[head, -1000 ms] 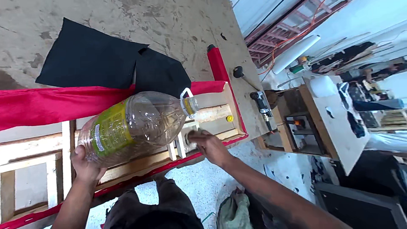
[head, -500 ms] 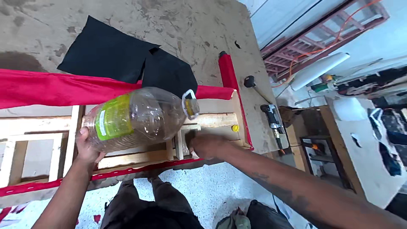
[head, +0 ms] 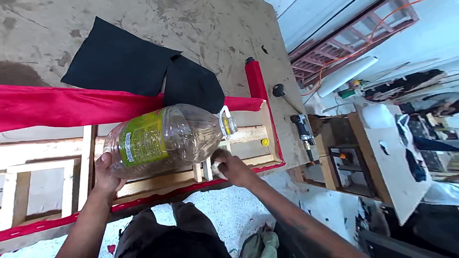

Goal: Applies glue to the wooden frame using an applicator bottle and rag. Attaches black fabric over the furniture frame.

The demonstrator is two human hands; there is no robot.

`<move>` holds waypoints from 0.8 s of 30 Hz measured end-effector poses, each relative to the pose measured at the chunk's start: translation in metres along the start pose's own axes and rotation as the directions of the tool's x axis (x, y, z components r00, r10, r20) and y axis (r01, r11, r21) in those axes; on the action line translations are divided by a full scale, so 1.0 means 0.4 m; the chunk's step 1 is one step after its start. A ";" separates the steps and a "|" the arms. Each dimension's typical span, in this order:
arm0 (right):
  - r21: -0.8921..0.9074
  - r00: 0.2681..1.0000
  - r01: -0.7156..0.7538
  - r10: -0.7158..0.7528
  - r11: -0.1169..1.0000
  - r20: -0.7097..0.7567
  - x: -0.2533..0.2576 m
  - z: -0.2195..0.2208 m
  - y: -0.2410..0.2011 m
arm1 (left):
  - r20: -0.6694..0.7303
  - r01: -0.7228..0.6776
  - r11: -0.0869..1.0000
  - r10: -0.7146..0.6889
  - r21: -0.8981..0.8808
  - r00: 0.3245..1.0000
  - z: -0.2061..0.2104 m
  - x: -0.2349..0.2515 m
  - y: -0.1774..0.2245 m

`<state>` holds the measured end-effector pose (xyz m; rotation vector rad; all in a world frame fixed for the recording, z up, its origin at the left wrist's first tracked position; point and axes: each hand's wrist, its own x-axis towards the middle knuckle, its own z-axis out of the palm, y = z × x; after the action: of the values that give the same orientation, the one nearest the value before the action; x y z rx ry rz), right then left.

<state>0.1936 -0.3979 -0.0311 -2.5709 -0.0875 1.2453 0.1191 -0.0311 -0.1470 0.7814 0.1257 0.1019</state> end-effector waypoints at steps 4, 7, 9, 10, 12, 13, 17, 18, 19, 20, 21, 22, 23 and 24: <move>0.190 0.976 0.086 -0.120 0.978 0.180 -0.021 -0.015 0.048 | -0.007 -0.008 1.000 0.008 0.007 1.000 -0.003 -0.004 -0.003; 0.162 0.931 0.122 -0.170 0.979 0.323 -0.046 -0.065 0.006 | -0.027 -0.014 0.999 0.015 0.038 1.000 0.005 -0.008 0.004; 0.281 0.992 0.042 -0.073 0.959 0.102 -0.072 -0.044 0.053 | 0.008 -0.004 1.000 0.004 0.005 1.000 0.013 0.001 -0.004; 0.393 0.998 0.008 0.020 0.920 -0.066 -0.069 -0.023 0.075 | 0.008 -0.011 1.000 0.011 -0.005 1.000 0.014 0.005 -0.007; 0.599 0.920 0.014 0.224 0.800 -0.321 -0.039 0.048 0.071 | 0.005 -0.023 1.000 0.023 -0.004 1.000 -0.004 0.008 -0.006; 0.643 0.876 0.031 0.289 0.765 -0.387 -0.018 0.075 0.053 | 0.005 -0.027 1.000 0.027 -0.003 1.000 -0.003 0.010 -0.011; 0.525 0.903 0.016 0.214 0.851 -0.373 0.049 0.116 0.021 | -0.032 -0.072 0.996 0.074 0.060 0.997 -0.009 0.011 -0.019; 0.472 0.950 -0.009 0.154 0.881 -0.270 0.026 0.100 0.039 | -0.033 -0.073 0.996 0.075 0.058 0.997 -0.013 0.009 -0.018; 0.430 0.985 -0.031 0.101 0.902 -0.141 -0.005 0.076 0.056 | -0.027 -0.066 0.997 0.067 0.048 0.997 -0.015 0.007 -0.018; 0.404 0.997 -0.044 0.063 0.914 -0.036 -0.031 0.046 0.068 | -0.017 -0.056 0.997 0.057 0.045 0.998 -0.015 0.009 -0.019; 0.396 0.999 -0.047 0.047 0.917 0.009 -0.041 0.013 0.072 | -0.018 -0.056 0.997 0.056 0.046 0.998 -0.009 0.014 -0.023; 0.408 0.999 -0.039 0.050 0.912 -0.018 -0.035 -0.006 0.065 | -0.022 -0.057 0.997 0.058 0.049 0.998 -0.008 0.016 -0.024; 0.439 0.990 -0.024 0.081 0.898 -0.112 -0.019 -0.003 0.049 | -0.015 -0.057 0.997 0.058 0.053 0.998 -0.013 0.014 -0.023; 0.454 0.962 -0.013 0.135 0.891 -0.238 0.006 0.015 0.034 | -0.007 -0.058 0.997 0.059 0.053 0.998 -0.016 0.013 -0.023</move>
<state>0.1894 -0.4090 -0.0401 -2.3126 0.3225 0.8105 0.1235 -0.0324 -0.1584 0.8374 0.1143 0.1583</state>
